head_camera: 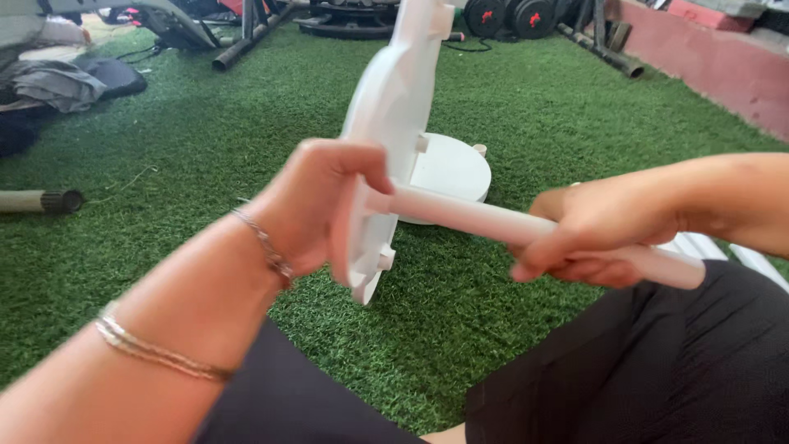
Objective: The person assembles a small white plastic table by inserting cylindrical legs into the base and top plates. They connect the legs to the base, then attach the top plate to complete the structure.
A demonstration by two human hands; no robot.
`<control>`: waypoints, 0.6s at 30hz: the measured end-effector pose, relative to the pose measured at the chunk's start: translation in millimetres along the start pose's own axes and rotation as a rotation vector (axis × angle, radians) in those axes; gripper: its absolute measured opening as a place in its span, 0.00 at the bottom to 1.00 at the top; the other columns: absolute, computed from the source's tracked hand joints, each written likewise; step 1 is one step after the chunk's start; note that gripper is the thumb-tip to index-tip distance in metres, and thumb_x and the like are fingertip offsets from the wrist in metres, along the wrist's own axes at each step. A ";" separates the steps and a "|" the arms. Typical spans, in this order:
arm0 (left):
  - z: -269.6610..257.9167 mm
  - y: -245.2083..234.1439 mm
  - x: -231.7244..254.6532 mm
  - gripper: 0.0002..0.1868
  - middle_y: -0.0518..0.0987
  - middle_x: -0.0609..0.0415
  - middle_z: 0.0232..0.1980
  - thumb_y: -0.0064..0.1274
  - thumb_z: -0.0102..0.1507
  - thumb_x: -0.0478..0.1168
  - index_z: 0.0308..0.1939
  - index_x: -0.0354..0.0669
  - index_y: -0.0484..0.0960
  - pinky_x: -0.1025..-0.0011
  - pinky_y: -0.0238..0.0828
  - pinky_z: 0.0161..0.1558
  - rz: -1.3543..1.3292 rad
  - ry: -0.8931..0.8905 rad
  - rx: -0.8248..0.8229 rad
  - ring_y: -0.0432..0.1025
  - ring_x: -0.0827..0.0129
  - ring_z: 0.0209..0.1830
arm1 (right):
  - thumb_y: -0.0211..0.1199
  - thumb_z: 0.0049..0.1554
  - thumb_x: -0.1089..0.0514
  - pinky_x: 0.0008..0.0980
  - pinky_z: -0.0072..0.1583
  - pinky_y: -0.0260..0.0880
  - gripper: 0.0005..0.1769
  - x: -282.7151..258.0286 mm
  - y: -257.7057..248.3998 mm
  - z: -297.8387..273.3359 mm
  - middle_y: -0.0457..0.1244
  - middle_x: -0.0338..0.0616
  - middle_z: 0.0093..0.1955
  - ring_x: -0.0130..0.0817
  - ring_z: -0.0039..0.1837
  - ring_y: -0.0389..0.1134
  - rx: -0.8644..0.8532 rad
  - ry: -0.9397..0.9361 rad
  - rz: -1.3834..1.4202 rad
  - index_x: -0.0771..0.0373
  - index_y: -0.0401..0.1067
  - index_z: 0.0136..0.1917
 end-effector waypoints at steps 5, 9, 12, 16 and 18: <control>0.4 -23.2 -23.2 0.33 0.67 0.48 0.39 0.50 0.45 0.40 0.54 0.32 0.72 0.51 0.67 0.29 -0.079 -0.050 0.290 0.65 0.57 0.34 | 0.69 0.52 0.45 0.28 0.29 0.64 0.10 -51.9 -28.0 -10.4 0.64 0.30 0.24 0.22 0.25 0.63 0.635 -0.364 -0.465 0.49 0.76 0.35; -3.3 -23.5 -22.5 0.35 0.71 0.45 0.42 0.49 0.47 0.38 0.61 0.35 0.72 0.54 0.66 0.29 -0.084 0.024 0.241 0.65 0.57 0.34 | 0.68 0.52 0.51 0.34 0.26 0.55 0.19 -31.3 -20.2 4.9 0.58 0.40 0.21 0.30 0.22 0.57 0.340 -0.063 -0.216 0.64 0.68 0.29; 0.2 -7.6 -15.3 0.38 0.78 0.42 0.49 0.46 0.51 0.38 0.68 0.33 0.68 0.60 0.71 0.40 -0.111 0.130 0.071 0.72 0.60 0.42 | 0.66 0.52 0.55 0.33 0.24 0.49 0.20 -31.6 -14.9 9.4 0.51 0.38 0.20 0.29 0.21 0.50 0.078 -0.008 -0.098 0.65 0.61 0.27; -1.0 6.0 -10.8 0.41 0.81 0.41 0.52 0.42 0.50 0.36 0.68 0.20 0.67 0.64 0.77 0.43 -0.199 0.194 -0.063 0.79 0.65 0.47 | 0.64 0.52 0.60 0.29 0.24 0.46 0.18 -28.3 -12.3 10.2 0.49 0.33 0.20 0.24 0.21 0.47 -0.151 0.016 -0.059 0.62 0.57 0.29; -6.1 -9.3 -17.2 0.41 0.78 0.44 0.48 0.42 0.49 0.35 0.70 0.31 0.66 0.63 0.69 0.33 -0.139 0.162 0.098 0.72 0.66 0.37 | 0.64 0.53 0.60 0.28 0.24 0.46 0.20 -34.6 -4.9 11.1 0.49 0.33 0.21 0.23 0.21 0.47 -0.265 0.021 0.000 0.61 0.55 0.28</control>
Point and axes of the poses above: each hand's wrist, its own z-axis towards the middle knuckle, its own y-axis out of the palm, x = y × z, the point moved 9 cm from there along z, towards the middle knuckle
